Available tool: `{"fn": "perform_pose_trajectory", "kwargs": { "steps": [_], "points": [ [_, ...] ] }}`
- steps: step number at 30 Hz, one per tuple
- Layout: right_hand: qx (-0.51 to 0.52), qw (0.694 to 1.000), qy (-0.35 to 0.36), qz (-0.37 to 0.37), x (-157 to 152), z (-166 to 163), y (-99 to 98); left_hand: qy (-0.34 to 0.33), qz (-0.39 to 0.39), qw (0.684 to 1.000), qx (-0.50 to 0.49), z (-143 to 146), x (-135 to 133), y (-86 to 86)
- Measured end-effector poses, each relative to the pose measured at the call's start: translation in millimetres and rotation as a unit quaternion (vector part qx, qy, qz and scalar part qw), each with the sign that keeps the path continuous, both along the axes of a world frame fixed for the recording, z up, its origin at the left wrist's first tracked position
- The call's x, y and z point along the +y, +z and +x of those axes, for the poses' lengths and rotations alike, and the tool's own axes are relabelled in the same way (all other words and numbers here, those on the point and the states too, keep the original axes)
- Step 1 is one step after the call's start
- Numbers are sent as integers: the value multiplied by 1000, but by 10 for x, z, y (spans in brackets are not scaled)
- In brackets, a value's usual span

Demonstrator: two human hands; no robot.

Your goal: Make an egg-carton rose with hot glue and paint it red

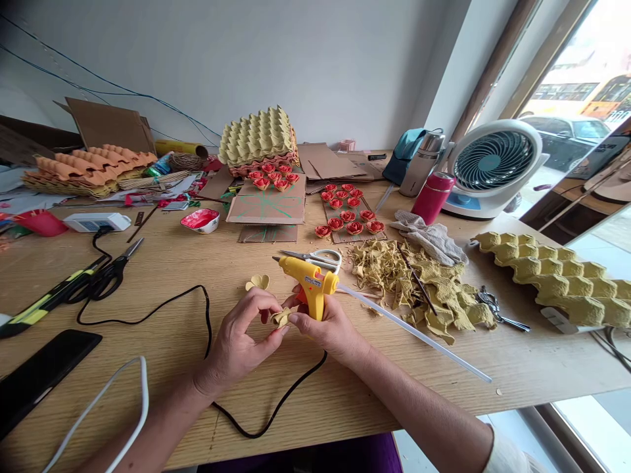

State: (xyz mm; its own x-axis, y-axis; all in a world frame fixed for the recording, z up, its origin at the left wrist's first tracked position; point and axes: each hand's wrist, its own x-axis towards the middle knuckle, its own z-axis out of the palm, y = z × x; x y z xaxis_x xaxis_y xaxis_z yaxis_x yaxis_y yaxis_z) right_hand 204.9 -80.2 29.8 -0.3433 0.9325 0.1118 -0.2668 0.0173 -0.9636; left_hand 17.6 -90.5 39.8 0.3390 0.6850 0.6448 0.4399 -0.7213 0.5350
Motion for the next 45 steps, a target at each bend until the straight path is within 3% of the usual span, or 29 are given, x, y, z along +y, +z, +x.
{"fn": "perform_pose_trajectory", "kwargs": {
  "steps": [45],
  "points": [
    [14,1000,-3,-3,38,-2,-86,12,-11,1000,-19,-13,29,-12]
  ]
}}
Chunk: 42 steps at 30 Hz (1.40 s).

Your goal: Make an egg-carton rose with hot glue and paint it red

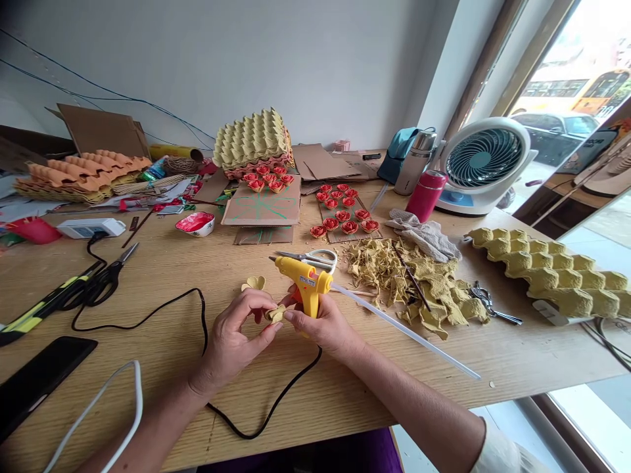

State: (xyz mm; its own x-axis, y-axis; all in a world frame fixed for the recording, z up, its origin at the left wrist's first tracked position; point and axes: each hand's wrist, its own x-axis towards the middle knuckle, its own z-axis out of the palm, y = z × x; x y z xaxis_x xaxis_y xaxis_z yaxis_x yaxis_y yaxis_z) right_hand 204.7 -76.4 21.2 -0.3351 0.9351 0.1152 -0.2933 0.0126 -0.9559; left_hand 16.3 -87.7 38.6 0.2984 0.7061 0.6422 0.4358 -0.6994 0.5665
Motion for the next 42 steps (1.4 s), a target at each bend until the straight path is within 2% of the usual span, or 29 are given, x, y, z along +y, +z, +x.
{"fn": "perform_pose_trajectory", "kwargs": {
  "steps": [13,30,42],
  "points": [
    [-23,1000,-2,8,2,2,7,16,-28,999,5,9,-7,13],
    [-68,997,-8,21,-25,12,69,-3,-20,1000,12,-7,4,-13],
    [-54,998,-2,35,-26,14,75,-11,1,1000,26,-2,27,-43]
  ]
}}
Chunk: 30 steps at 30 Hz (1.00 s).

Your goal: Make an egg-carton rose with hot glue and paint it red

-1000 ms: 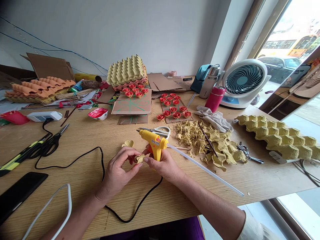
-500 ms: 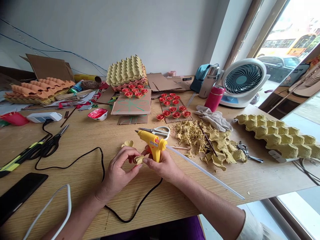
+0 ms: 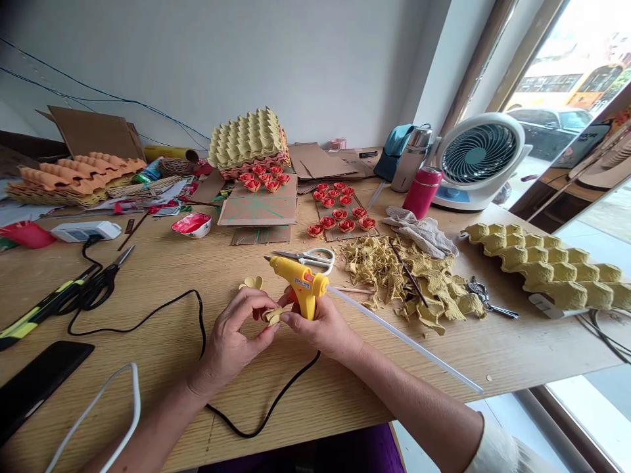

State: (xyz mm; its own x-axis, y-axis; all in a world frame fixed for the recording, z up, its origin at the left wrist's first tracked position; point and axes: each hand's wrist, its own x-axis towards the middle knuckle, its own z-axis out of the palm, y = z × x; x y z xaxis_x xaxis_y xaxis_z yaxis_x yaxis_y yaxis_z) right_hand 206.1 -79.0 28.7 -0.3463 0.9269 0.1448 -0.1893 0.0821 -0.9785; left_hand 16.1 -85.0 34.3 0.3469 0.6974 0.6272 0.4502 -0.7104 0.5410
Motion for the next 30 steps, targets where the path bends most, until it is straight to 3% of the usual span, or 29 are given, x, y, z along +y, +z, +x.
{"fn": "perform_pose_trajectory", "kwargs": {
  "steps": [6,30],
  "points": [
    [-14,1000,-5,4,6,6,-12,-9,20,1000,13,-19,-3,6],
    [-8,1000,-5,1,-5,-4,-13,-22,-24,999,2,-35,-4,7]
  ]
}}
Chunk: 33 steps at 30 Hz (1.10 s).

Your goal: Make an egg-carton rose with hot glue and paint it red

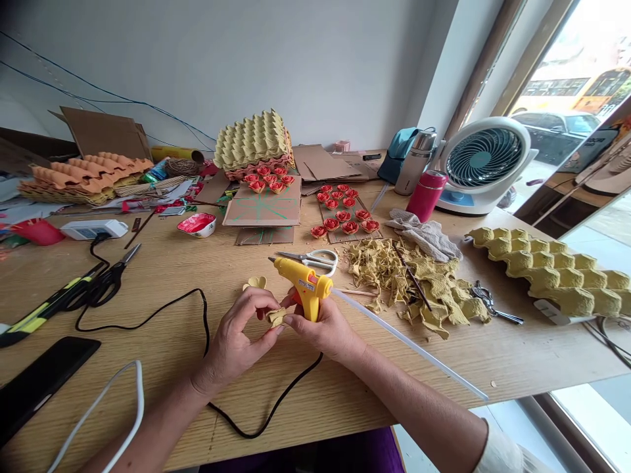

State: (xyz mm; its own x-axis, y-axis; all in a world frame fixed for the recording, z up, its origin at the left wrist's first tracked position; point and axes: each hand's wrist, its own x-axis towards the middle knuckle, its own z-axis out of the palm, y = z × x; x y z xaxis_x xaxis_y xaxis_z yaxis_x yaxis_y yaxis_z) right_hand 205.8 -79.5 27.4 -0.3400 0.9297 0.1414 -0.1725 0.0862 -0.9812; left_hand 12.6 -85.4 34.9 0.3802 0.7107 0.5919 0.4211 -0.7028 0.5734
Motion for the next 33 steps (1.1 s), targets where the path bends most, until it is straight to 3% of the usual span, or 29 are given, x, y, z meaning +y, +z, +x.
{"fn": "perform_pose_trajectory", "kwargs": {
  "steps": [21,33],
  "points": [
    [40,999,8,-33,17,-13,-12,43,10,999,-19,62,-26,59],
    [72,996,17,-46,8,-8,-24,23,-3,1000,-4,44,-32,43]
  ]
}}
